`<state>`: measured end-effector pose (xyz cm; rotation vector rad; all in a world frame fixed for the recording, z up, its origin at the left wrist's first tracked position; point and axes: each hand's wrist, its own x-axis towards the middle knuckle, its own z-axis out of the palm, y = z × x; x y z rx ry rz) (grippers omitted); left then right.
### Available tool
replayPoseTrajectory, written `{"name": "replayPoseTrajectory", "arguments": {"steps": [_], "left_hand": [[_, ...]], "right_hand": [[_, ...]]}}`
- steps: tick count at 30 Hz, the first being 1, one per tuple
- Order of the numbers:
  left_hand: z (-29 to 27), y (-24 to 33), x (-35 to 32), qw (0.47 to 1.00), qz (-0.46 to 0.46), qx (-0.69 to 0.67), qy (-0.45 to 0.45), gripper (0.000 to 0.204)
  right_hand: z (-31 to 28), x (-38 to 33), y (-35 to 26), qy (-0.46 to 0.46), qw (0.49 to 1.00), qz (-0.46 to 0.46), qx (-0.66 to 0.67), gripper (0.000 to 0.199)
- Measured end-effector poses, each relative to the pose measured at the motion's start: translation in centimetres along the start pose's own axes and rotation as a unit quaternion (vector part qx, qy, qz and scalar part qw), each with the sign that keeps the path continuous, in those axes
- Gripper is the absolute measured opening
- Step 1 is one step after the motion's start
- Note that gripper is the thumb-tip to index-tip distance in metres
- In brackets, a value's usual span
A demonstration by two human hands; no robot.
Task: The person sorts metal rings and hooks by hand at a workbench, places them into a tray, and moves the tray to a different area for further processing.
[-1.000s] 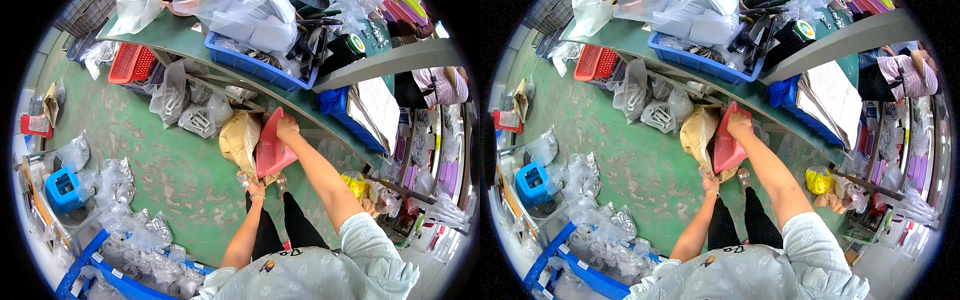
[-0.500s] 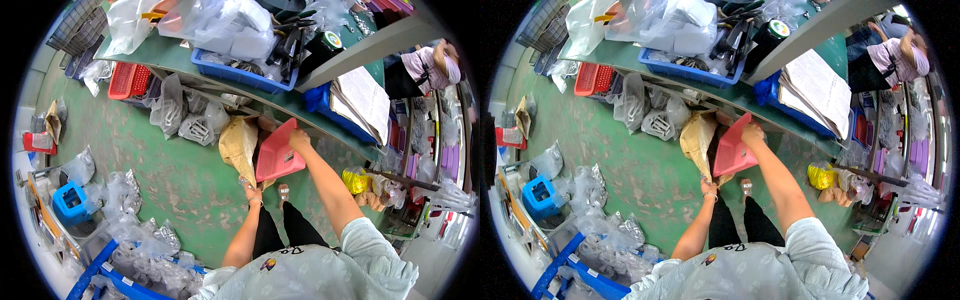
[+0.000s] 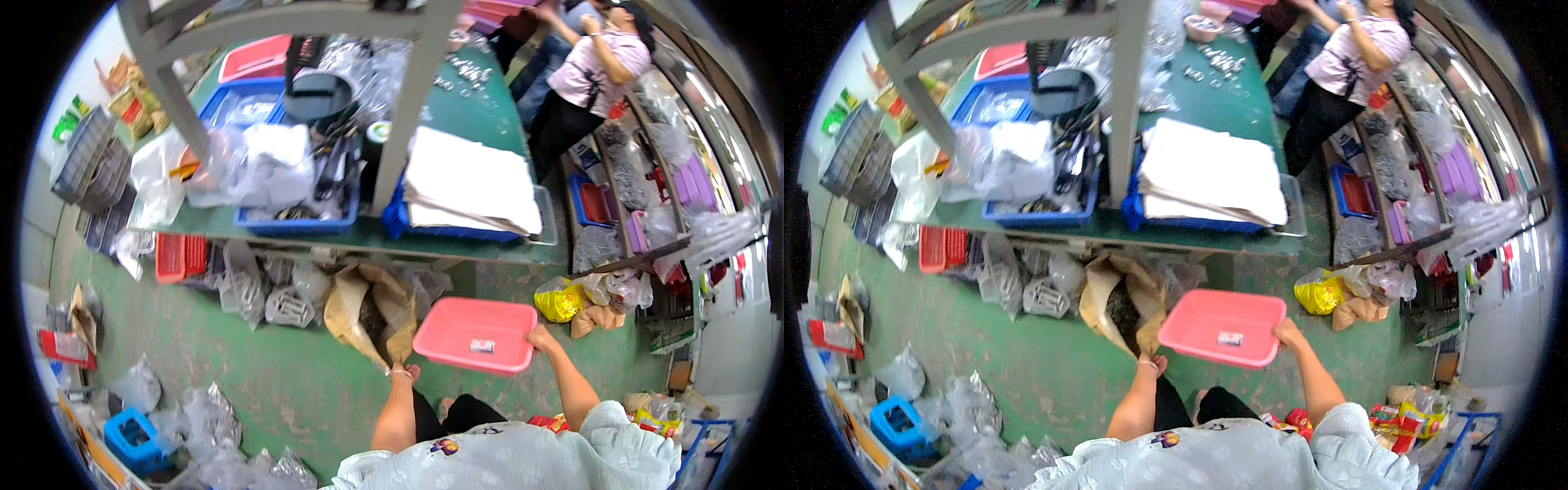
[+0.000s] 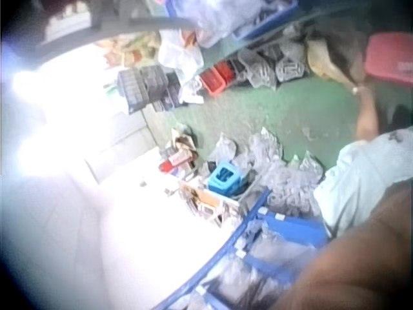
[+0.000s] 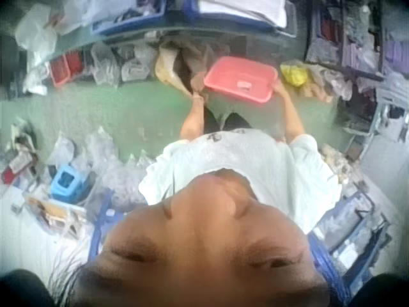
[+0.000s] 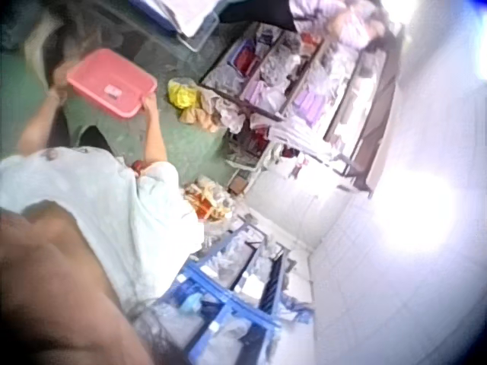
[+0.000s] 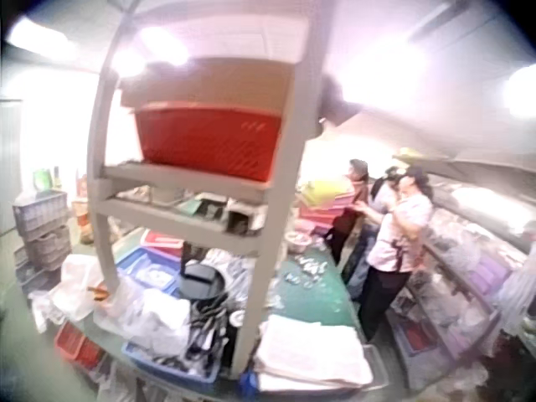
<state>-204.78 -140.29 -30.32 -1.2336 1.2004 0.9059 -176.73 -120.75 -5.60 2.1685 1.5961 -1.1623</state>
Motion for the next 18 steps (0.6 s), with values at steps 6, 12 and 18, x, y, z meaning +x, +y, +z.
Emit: {"name": "replayPoseTrajectory", "arguments": {"steps": [6,12,18], "left_hand": [[0.6,1.6,3.7,0.993,0.028,-0.107,-0.038,0.057],[-0.4,0.1,6.3,0.885,0.257,-0.191,-0.337,0.056],[2.0,-0.3,2.9,0.979,0.112,-0.159,-0.058,0.109]], "right_hand": [[-2.9,-6.3,10.9,0.057,0.993,0.084,0.062,0.018],[0.2,-7.8,29.6,0.069,0.984,0.113,0.123,0.017],[2.9,-15.0,49.0,0.078,0.964,0.198,0.161,0.011]]}}
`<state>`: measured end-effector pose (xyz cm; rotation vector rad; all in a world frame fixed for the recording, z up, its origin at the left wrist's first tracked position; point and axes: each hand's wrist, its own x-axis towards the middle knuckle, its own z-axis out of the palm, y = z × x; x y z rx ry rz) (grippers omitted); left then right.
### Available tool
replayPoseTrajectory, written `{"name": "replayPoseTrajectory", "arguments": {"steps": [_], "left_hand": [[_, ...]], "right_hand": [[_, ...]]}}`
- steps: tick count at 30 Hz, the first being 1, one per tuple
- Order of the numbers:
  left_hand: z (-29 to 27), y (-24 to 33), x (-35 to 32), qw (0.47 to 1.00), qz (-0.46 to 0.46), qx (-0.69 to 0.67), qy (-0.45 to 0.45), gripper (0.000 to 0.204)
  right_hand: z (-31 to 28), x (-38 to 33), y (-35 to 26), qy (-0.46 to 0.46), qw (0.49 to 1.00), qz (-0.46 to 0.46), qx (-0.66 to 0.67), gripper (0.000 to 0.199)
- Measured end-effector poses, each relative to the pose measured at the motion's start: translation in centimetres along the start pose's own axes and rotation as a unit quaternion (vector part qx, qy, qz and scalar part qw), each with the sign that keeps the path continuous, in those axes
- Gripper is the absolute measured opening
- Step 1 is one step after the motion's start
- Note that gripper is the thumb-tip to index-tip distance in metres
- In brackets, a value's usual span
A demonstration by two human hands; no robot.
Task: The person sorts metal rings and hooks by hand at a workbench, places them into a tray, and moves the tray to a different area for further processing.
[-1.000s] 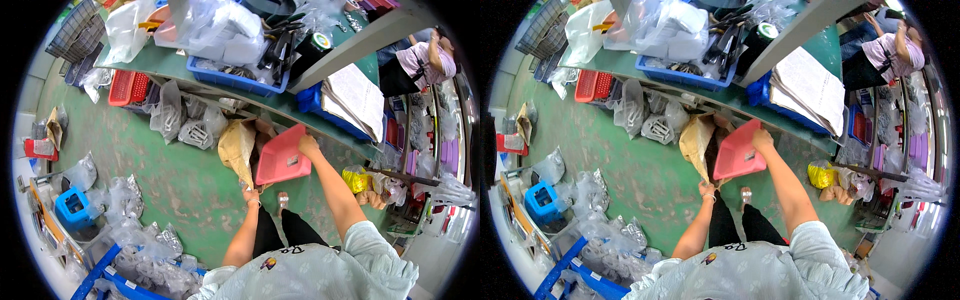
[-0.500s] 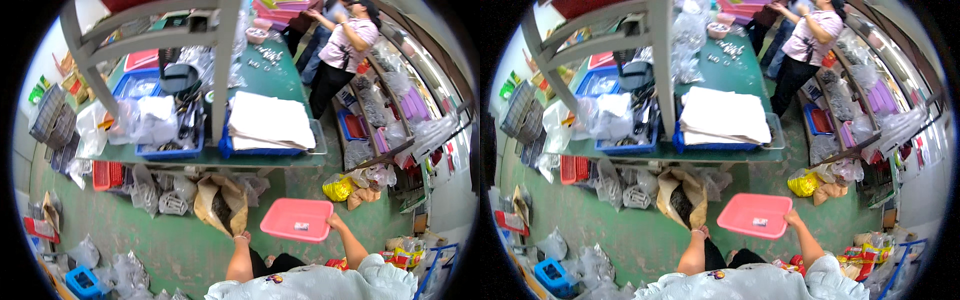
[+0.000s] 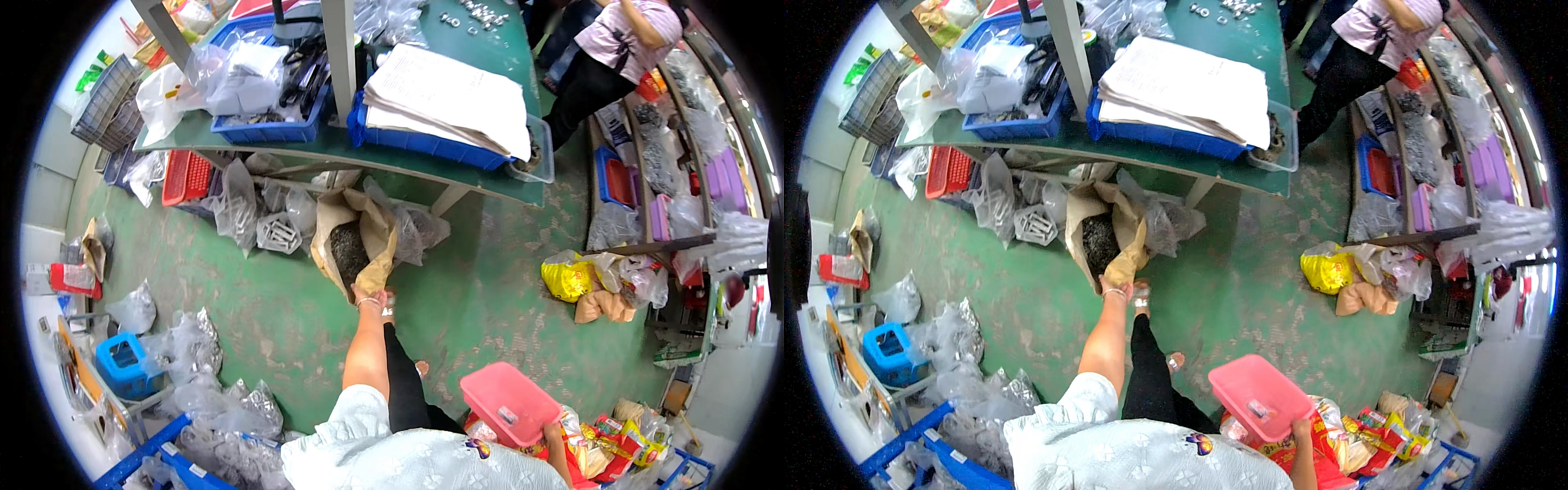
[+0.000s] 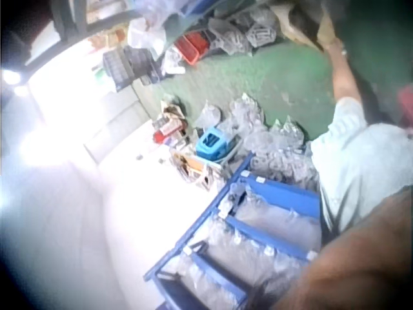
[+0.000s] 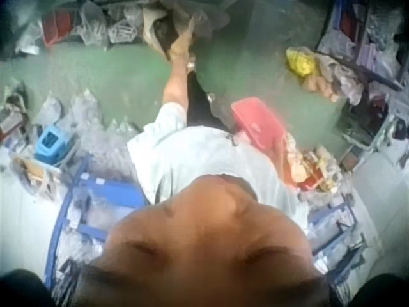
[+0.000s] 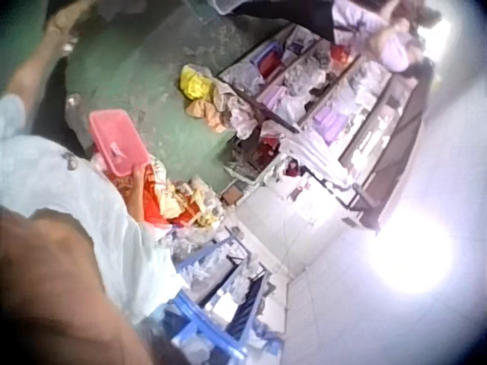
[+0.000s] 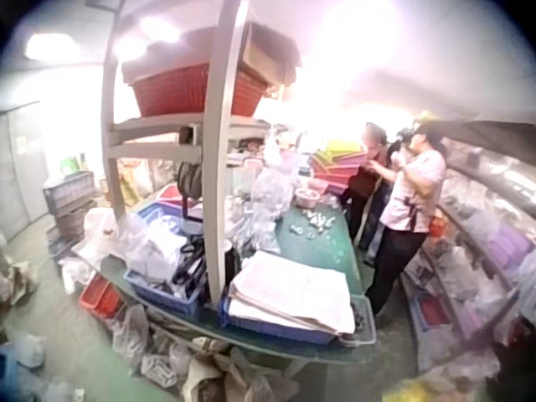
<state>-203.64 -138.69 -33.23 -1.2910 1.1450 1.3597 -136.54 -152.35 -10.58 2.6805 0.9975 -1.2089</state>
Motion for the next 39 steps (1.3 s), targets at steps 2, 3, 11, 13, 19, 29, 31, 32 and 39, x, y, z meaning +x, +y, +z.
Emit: {"name": "replayPoseTrajectory", "arguments": {"steps": [2,3,11,13,19,29,31,32,39], "left_hand": [[0.9,0.3,1.0,1.0,0.008,0.004,-0.022,0.111],[2.4,0.1,0.6,1.0,-0.002,-0.006,-0.007,0.103],[4.5,-0.7,6.9,0.994,-0.058,-0.077,0.054,0.086],[3.5,-0.9,7.5,0.998,-0.059,-0.003,0.015,0.086],[14.3,1.5,-6.2,0.992,-0.056,-0.077,0.084,0.082],[6.9,1.4,8.1,0.991,0.048,-0.118,0.046,0.02],[7.8,2.2,7.4,0.995,0.041,-0.045,0.083,0.014],[8.0,1.4,6.4,0.994,0.019,-0.001,0.11,0.014],[7.8,1.0,-0.3,0.992,0.071,0.096,-0.03,0.016]], "right_hand": [[0.1,-0.3,0.9,-0.003,0.999,0.04,-0.025,0.011],[0.7,-0.9,1.2,-0.003,0.997,0.066,-0.029,0.011],[2.6,-2.4,-4.0,-0.036,0.985,0.139,-0.092,0.016],[3.5,-2.2,-6.2,-0.047,0.984,0.143,-0.099,0.018],[6.8,-3.3,-11.1,-0.041,0.983,0.171,-0.059,0.024],[7.0,0.9,-10.1,-0.013,0.998,0.022,-0.063,0.032],[6.9,-5.6,-18.7,-0.018,0.998,0.027,-0.052,0.032],[6.4,-6.5,-17.8,-0.005,0.996,0.033,-0.08,0.033],[8.0,-5.2,-14.8,0.059,0.982,0.065,-0.166,0.04]]}}
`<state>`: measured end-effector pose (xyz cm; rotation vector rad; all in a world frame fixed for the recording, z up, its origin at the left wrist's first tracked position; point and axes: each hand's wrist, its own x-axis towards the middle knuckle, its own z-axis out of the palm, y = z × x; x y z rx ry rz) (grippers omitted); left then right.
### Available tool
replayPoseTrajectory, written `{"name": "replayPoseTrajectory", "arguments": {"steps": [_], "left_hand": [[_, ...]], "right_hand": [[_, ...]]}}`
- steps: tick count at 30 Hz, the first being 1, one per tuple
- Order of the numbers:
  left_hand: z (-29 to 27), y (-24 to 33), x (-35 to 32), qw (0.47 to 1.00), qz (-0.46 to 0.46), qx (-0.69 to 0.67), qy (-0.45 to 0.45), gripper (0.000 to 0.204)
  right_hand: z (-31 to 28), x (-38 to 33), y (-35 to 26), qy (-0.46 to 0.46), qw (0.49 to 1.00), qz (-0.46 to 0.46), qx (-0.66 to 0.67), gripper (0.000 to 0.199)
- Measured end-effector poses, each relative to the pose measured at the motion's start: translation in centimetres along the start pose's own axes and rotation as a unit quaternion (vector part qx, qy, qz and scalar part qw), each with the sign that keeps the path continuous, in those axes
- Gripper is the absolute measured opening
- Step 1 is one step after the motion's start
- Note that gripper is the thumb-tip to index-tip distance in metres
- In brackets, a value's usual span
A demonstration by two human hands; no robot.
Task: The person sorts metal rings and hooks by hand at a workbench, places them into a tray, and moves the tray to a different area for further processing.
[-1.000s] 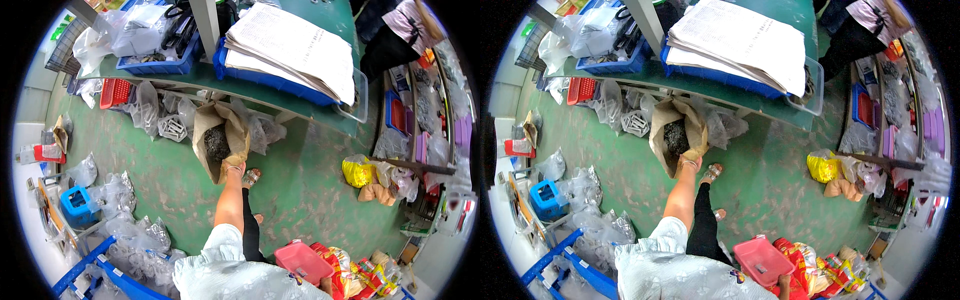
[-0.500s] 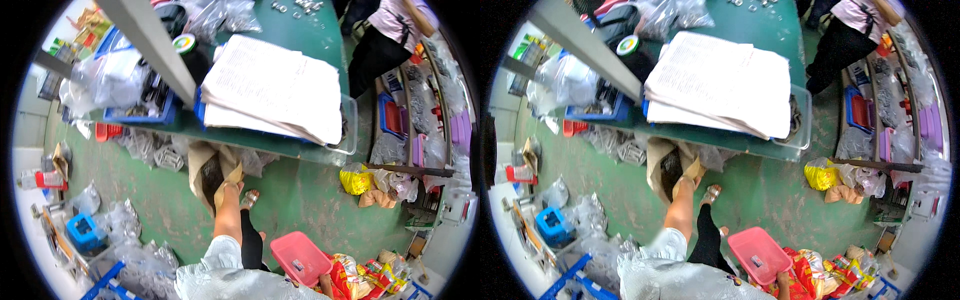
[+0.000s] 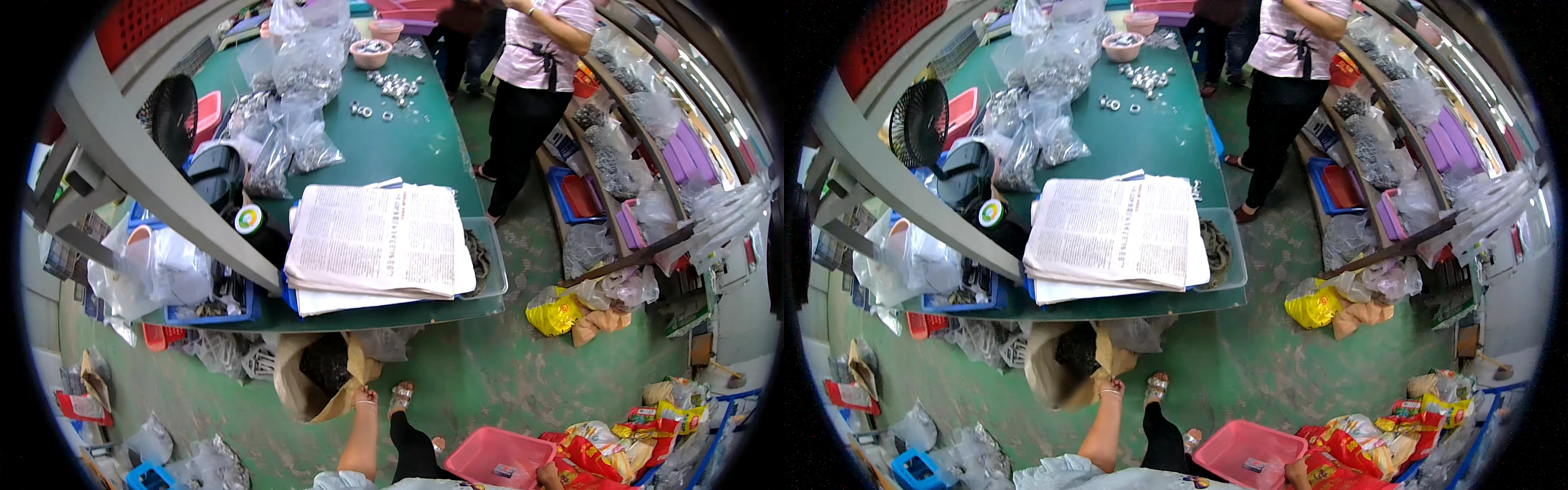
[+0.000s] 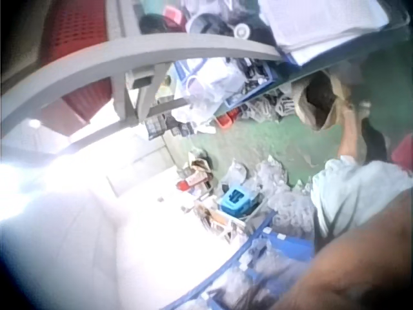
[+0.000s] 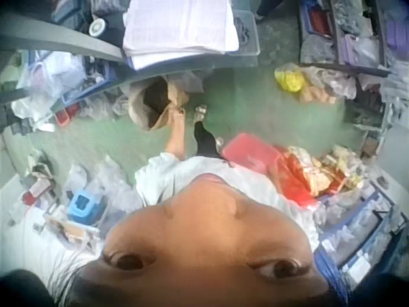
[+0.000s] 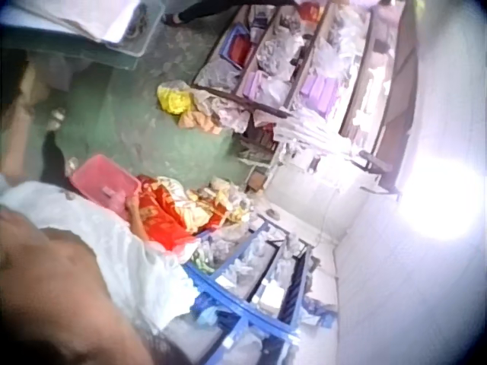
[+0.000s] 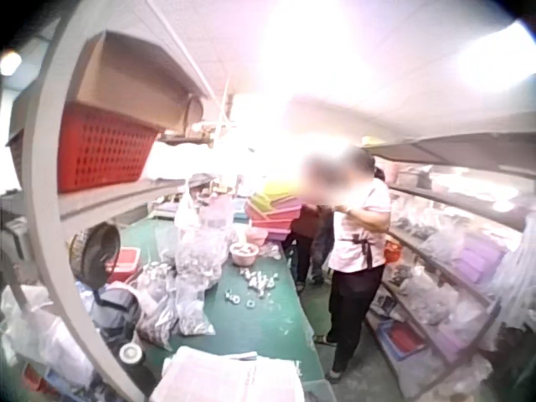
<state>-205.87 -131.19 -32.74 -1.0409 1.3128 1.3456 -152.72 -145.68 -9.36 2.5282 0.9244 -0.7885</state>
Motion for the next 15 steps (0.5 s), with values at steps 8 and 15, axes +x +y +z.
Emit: {"name": "replayPoseTrajectory", "arguments": {"steps": [8,15], "left_hand": [[0.7,-0.6,1.8,0.995,0.003,0.098,-0.019,0.016],[3.1,-1.1,1.9,0.991,-0.047,0.125,0.025,0.019]], "right_hand": [[-1.6,-3.3,-3.2,-0.058,0.988,0.085,0.112,0.043],[-3.2,-7.2,-3.1,-0.083,0.966,0.151,0.19,0.046]]}}
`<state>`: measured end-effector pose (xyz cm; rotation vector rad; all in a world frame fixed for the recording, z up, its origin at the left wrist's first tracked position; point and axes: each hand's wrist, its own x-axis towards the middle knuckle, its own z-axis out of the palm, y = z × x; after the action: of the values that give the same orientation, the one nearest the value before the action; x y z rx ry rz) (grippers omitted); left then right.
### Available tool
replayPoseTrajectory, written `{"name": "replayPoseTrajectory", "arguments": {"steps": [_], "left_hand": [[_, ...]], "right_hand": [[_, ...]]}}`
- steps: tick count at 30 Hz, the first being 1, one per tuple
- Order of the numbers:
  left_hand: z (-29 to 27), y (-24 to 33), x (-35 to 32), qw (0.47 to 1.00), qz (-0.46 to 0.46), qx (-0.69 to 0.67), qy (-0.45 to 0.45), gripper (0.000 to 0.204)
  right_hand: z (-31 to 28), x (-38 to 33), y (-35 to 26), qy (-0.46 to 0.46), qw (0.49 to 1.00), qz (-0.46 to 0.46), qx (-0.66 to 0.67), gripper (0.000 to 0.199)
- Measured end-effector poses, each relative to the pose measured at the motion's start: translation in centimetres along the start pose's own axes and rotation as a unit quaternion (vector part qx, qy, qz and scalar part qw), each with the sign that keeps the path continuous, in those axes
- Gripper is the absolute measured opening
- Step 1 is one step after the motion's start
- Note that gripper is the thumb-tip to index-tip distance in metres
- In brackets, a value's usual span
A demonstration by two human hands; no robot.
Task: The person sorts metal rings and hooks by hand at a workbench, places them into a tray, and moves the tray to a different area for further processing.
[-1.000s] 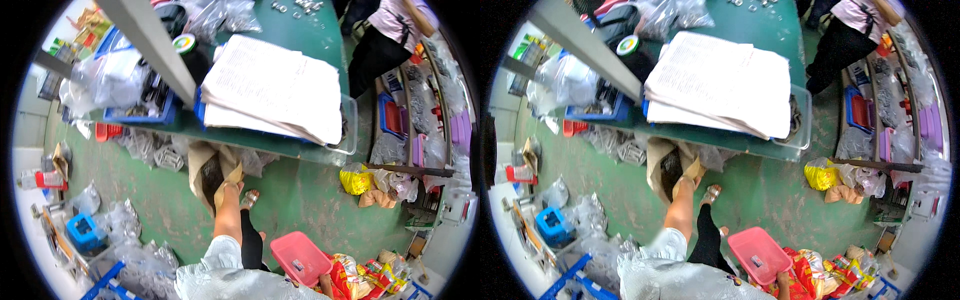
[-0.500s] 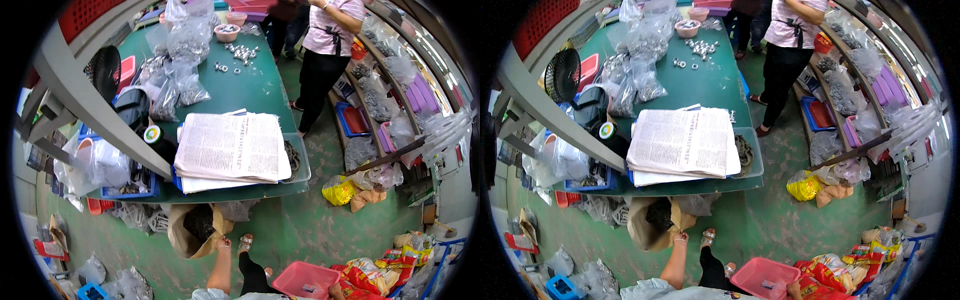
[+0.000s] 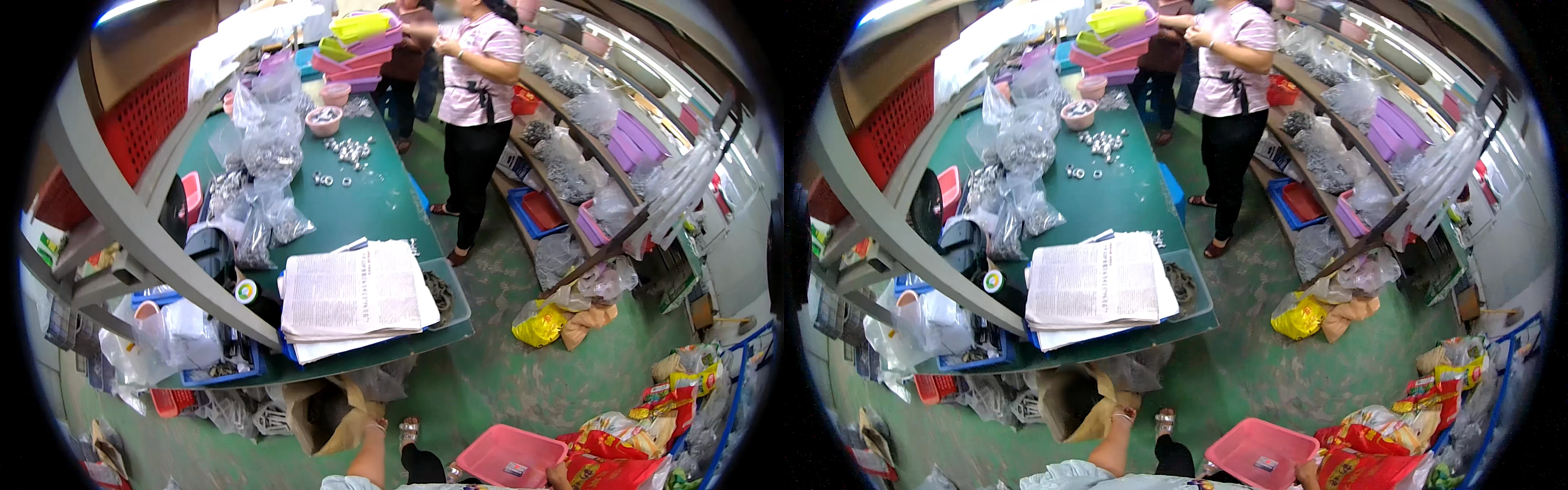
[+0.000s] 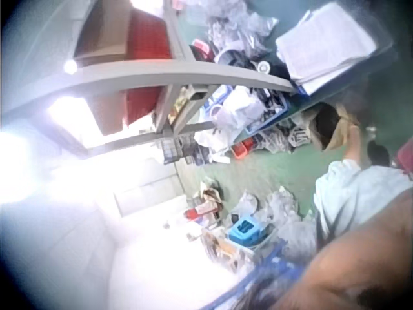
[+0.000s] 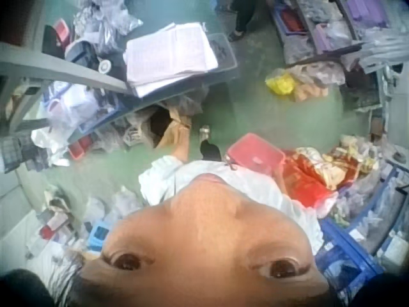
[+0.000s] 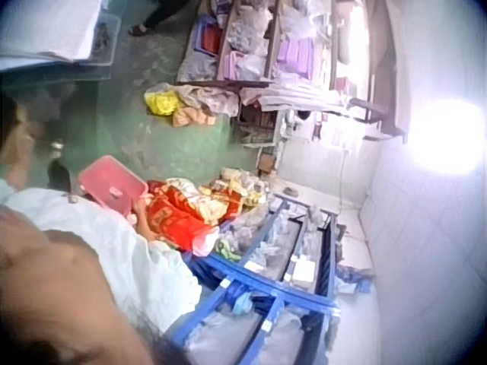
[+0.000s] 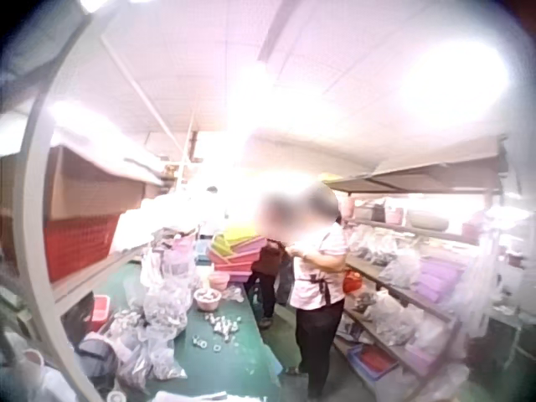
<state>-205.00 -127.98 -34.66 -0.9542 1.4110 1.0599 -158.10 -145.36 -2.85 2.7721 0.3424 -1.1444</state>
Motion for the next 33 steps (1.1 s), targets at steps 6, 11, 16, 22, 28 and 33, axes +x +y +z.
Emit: {"name": "replayPoseTrajectory", "arguments": {"steps": [6,11,16,22,28,33], "left_hand": [[1.0,-6.7,-7.9,0.973,-0.051,0.213,-0.076,0.014],[-1.2,-12.8,-10.5,0.914,-0.072,0.338,-0.213,0.008],[-0.3,-21.7,-21.1,0.87,-0.116,0.434,-0.204,0.014],[0.8,-34.9,-24.0,0.774,-0.144,0.535,-0.308,0.043],[0.7,-48.3,-36.8,0.599,-0.043,0.741,-0.299,0.098],[3.6,-56.5,-40.3,0.515,-0.066,0.775,-0.359,0.082]], "right_hand": [[-1.8,-0.4,3.3,0.021,0.993,-0.021,0.114,0.046],[-3.7,-0.4,6.9,0.041,0.959,-0.055,0.274,0.045],[-5.6,-0.3,12.1,0.06,0.857,-0.094,0.503,0.045],[-9.6,3.8,17.2,0.106,0.778,-0.163,0.598,0.044],[-14.9,8.7,20.5,0.13,0.747,-0.189,0.625,0.031],[-18.1,12.5,18.1,0.261,0.732,-0.175,0.605,0.044]]}}
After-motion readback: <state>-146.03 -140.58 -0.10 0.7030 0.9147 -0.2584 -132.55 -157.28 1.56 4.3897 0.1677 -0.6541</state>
